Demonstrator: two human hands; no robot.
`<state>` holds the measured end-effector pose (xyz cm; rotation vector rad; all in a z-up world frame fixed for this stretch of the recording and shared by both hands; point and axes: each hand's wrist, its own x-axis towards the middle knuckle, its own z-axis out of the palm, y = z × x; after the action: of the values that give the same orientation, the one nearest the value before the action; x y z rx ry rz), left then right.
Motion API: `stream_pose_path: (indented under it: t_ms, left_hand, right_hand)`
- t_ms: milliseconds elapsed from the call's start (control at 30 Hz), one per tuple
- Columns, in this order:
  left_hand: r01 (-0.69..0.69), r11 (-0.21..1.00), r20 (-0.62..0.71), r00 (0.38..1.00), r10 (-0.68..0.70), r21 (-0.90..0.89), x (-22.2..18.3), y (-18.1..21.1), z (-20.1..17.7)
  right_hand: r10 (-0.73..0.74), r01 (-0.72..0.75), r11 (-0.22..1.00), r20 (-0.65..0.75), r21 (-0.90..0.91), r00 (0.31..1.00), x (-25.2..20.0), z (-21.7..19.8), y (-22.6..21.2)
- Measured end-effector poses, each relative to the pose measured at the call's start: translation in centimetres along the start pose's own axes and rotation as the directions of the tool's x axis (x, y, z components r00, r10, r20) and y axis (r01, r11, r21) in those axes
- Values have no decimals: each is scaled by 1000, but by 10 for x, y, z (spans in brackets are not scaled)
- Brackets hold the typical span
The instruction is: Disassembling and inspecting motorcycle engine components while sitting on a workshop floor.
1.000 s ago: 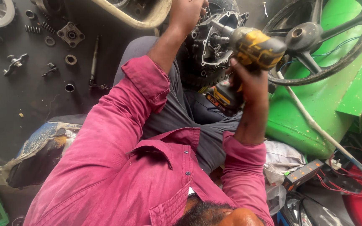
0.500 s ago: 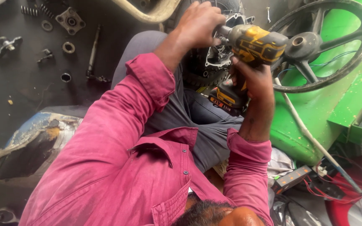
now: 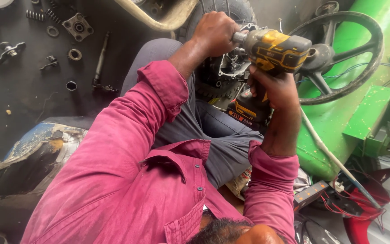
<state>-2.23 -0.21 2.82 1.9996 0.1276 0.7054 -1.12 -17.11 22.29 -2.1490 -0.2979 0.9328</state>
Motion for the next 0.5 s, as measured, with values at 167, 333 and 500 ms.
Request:
stream_pose_path:
  t_ms: [167, 333, 500]
  left_hand:
    - [-5, 999, -39, 999, 4, -41, 0, -1, -2]
    - [7, 999, -17, 1000, -7, -36, 1, -2, 2]
    - [5, 1000, -29, 1000, -5, -6, 1, -6, 3]
  right_hand:
    - [7, -7, 1000, -11, 4, 1000, 1, 5, -2]
    - [9, -8, 999, -10, 39, 1000, 5, 3, 2]
    - [-7, 7, 997, 4, 80, 1000, 9, 7, 1]
